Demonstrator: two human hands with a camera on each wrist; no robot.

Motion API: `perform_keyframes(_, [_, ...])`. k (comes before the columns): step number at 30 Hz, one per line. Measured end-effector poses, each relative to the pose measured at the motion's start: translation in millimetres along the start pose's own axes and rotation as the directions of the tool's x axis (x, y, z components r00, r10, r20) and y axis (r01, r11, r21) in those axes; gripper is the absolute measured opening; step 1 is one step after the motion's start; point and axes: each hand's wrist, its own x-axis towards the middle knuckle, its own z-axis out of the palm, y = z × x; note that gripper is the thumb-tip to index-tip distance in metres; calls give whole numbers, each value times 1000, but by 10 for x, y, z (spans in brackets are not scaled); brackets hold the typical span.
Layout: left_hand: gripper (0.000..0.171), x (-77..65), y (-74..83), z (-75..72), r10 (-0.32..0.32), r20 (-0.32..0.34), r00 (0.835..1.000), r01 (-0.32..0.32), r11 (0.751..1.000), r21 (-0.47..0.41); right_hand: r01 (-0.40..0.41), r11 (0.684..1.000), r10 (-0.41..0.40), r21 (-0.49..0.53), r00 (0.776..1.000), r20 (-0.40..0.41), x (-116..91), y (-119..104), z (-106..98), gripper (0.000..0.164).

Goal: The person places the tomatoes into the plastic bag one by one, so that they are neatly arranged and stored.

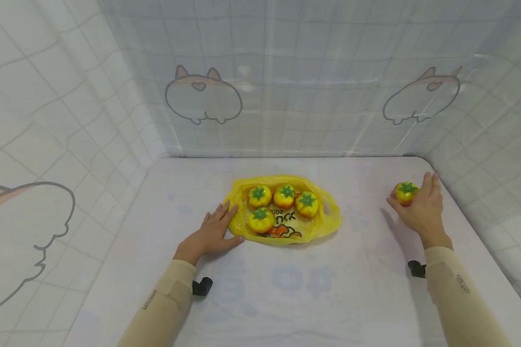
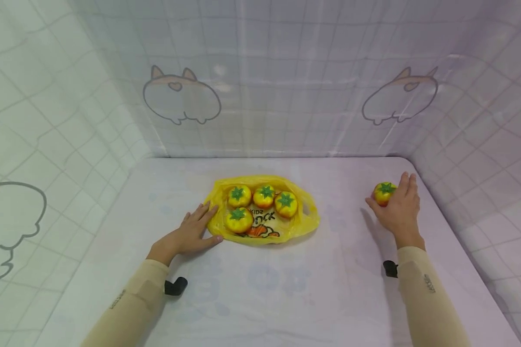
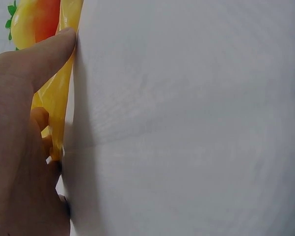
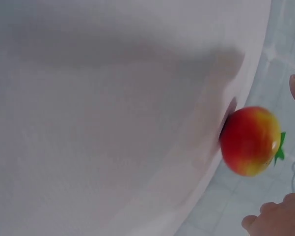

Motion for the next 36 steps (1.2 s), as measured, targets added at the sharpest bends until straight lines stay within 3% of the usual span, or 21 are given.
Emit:
perform_keyframes(6, [99, 9, 10, -3, 2, -7, 1000, -2, 1000, 3, -134, 989, 125, 69, 986, 111, 16, 81, -43, 120])
perform_keyframes(20, [100, 8, 12, 6, 3, -2, 1000, -3, 1000, 0, -241, 970, 226, 29, 942, 248, 42, 104, -63, 121])
perform_keyframes(28, [99, 4, 22, -23, -5, -1, 1000, 5, 1000, -14, -191, 982, 187, -15, 940, 287, 94, 85, -39, 116])
perform_keyframes(36, [100, -11, 8, 0, 6, -8, 1000, -6, 1000, -9, -223, 975, 219, -23, 927, 305, 125, 109, 8, 116])
